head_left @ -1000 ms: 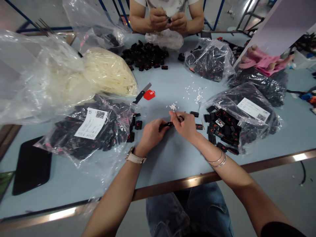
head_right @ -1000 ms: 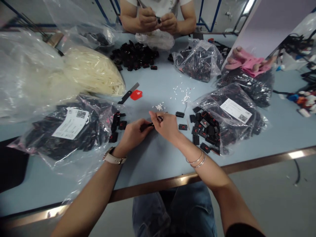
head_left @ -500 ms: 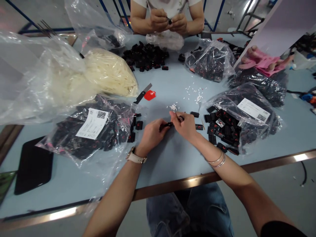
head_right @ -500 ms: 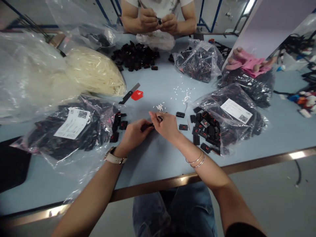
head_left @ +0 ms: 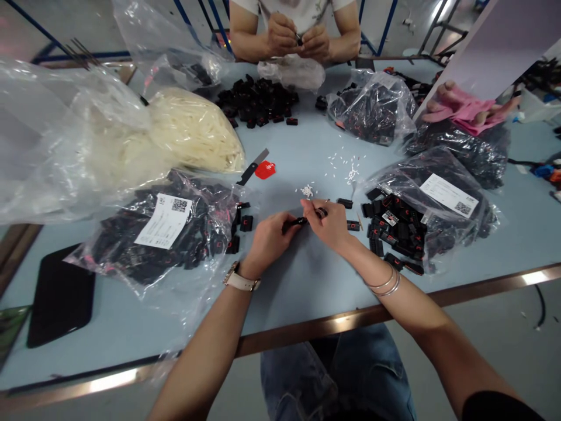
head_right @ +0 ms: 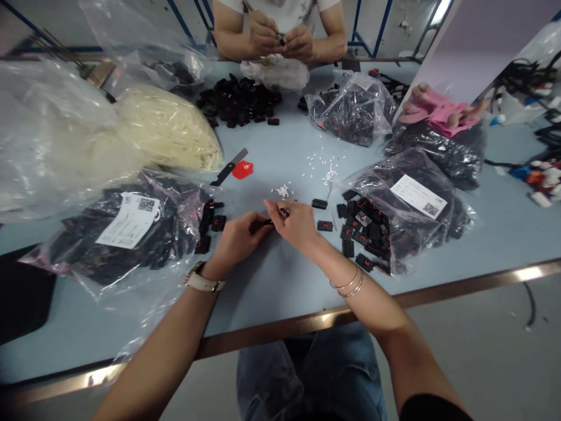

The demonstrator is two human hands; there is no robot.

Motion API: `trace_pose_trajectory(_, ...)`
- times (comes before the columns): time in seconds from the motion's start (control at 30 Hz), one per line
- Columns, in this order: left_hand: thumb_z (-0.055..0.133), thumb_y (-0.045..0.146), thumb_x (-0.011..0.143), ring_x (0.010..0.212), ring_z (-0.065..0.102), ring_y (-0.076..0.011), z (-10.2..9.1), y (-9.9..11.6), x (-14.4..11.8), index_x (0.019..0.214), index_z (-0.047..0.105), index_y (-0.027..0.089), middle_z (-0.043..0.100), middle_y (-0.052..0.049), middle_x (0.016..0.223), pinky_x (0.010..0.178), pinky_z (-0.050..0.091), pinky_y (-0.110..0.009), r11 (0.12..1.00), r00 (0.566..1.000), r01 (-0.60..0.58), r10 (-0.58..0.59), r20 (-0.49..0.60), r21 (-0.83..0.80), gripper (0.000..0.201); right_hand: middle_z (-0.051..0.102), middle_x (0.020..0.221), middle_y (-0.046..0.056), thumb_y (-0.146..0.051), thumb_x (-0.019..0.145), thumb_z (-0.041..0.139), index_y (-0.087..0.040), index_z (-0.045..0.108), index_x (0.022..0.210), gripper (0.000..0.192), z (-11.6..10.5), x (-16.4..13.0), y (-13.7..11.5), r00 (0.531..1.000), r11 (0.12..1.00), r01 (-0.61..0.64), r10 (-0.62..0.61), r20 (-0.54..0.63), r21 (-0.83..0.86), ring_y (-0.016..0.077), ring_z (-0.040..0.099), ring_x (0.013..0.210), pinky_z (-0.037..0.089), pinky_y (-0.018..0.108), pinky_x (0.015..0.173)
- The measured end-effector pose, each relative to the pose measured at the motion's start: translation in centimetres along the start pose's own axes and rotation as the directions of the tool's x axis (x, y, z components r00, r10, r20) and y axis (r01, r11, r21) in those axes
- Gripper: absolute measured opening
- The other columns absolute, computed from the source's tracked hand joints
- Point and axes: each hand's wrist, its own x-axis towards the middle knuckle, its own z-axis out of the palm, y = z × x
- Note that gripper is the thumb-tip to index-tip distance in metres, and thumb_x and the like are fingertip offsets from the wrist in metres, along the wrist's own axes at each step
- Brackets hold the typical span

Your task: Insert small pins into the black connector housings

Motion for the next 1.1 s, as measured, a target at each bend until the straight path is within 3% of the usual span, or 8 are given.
trace_pose_trajectory(0.1,0.057,0.028,0.082,0.072,0.063,-0.0199,0.0,0.0,0.0,0.084,0.06,0.019,0.069,-0.006,0.08,0.064,0.045,-0.03,1.0,1.0,0.002,-0.002,-0.003,-0.012,0.01,0.058,0.054,0.001,-0.048,0.094,0.033,-0.019,0.054,0.055,0.052,-0.1,-0.1,-0.2,0.999,1.0,0.003,-0.003,-0.036,0.018,0.0092,0.051,0.053,0.037,0.023,0.059)
trace_pose_trajectory(0.27,0.056,0.026,0.082,0.075,0.063,-0.0203,0.0,-0.1,-0.1,0.085,0.06,0.019,0.069,-0.006,0.082,0.066,0.046,-0.03,1.0,1.0,0.006,-0.005,0.014,-0.022,0.009,0.056,0.051,0.0,-0.047,0.092,0.04,-0.02,0.052,0.053,0.049,-0.1,0.0,-0.2,1.0,1.0,0.001,-0.001,0.013,0.005,0.0092,0.048,0.051,0.035,0.024,0.055)
trace_pose_trajectory(0.4,0.056,0.026,0.081,0.073,0.061,-0.0192,0.1,0.1,-0.1,0.091,0.059,0.018,0.066,-0.005,0.079,0.065,0.047,-0.029,1.0,1.0,0.008,-0.008,0.001,0.012,0.014,0.056,0.052,0.0,-0.044,0.092,0.039,-0.018,0.057,0.057,0.047,-0.4,0.1,0.0,0.993,0.986,-0.042,0.059,-0.104,0.16,0.0086,0.048,0.048,0.038,0.024,0.055)
trace_pose_trajectory(0.5,0.054,0.02,0.078,0.077,0.062,-0.019,0.3,0.5,-0.2,0.113,0.055,0.018,0.067,-0.005,0.085,0.07,0.048,-0.03,0.995,0.997,-0.078,0.078,0.011,0.056,0.035,0.054,0.05,-0.001,-0.043,0.091,0.041,-0.017,0.058,0.057,0.046,-0.7,0.1,0.1,0.983,0.971,-0.049,0.089,-0.163,0.235,0.0083,0.047,0.046,0.038,0.023,0.052)
trace_pose_trajectory(0.6,0.051,0.017,0.077,0.082,0.062,-0.0208,0.1,1.0,-0.4,0.112,0.059,0.018,0.067,-0.007,0.09,0.075,0.048,-0.031,0.974,0.99,-0.142,0.136,0.043,0.174,0.036,0.053,0.048,-0.002,-0.045,0.091,0.043,-0.017,0.058,0.056,0.046,-0.8,0.0,0.0,0.983,0.967,-0.038,0.081,-0.162,0.253,0.0082,0.047,0.045,0.038,0.023,0.052)
trace_pose_trajectory(0.7,0.048,0.023,0.081,0.083,0.062,-0.0228,-0.7,1.1,-0.5,0.103,0.063,0.018,0.066,-0.008,0.088,0.072,0.048,-0.031,0.939,0.998,0.03,-0.011,-0.059,0.343,0.027,0.052,0.047,-0.002,-0.047,0.09,0.043,-0.017,0.058,0.055,0.048,-0.9,0.1,0.0,0.98,0.958,-0.035,0.089,-0.179,0.284,0.0075,0.045,0.044,0.038,0.023,0.051)
trace_pose_trajectory(0.87,0.04,0.024,0.087,0.081,0.062,-0.0277,-2.7,0.1,-0.3,0.11,0.062,0.017,0.063,-0.015,0.099,0.063,0.047,-0.036,0.761,0.928,0.37,-0.275,-0.252,0.533,0.033,0.052,0.046,-0.002,-0.049,0.089,0.043,-0.018,0.057,0.054,0.049,-1.4,0.5,0.2,0.954,0.949,-0.063,0.148,-0.261,0.31,0.0079,0.048,0.044,0.038,0.023,0.049)
trace_pose_trajectory(1.1,0.038,0.021,0.088,0.111,0.05,-0.0381,-3.0,-1.3,0.0,0.114,0.061,0.016,0.053,-0.02,0.124,0.083,0.043,-0.052,0.748,0.894,0.437,-0.298,-0.334,0.5,0.035,0.055,0.05,-0.002,-0.047,0.091,0.041,-0.018,0.059,0.057,0.048,-2.9,1.4,1.6,0.896,0.974,-0.05,0.141,-0.42,0.221,0.0088,0.052,0.048,0.041,0.024,0.054)
